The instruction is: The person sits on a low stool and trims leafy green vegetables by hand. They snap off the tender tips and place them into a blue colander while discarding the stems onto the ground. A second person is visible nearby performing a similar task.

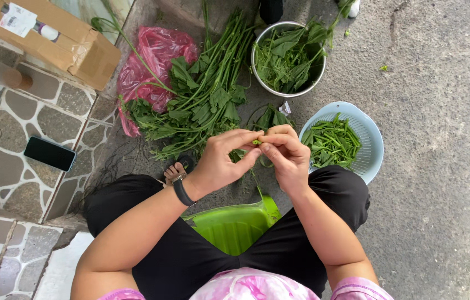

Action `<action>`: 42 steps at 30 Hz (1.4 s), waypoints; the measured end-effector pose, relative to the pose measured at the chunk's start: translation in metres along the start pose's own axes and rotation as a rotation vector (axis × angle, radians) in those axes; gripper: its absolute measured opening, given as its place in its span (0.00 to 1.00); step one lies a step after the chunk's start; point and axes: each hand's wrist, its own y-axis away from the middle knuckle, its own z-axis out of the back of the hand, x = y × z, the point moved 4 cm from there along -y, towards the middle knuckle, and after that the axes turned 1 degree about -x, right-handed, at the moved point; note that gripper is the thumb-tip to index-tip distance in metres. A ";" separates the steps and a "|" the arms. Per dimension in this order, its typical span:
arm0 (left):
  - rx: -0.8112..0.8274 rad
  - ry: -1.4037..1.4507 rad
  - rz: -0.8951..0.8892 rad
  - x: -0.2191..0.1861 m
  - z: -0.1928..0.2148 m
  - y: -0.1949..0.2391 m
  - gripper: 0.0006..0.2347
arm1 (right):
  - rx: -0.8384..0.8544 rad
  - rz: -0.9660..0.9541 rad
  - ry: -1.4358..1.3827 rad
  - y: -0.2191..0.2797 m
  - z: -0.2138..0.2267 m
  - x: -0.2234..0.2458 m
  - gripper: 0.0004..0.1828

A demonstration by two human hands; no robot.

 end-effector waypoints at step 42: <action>-0.013 -0.552 0.149 0.027 0.080 -0.010 0.09 | 0.153 -0.452 0.080 -0.009 -0.008 0.009 0.10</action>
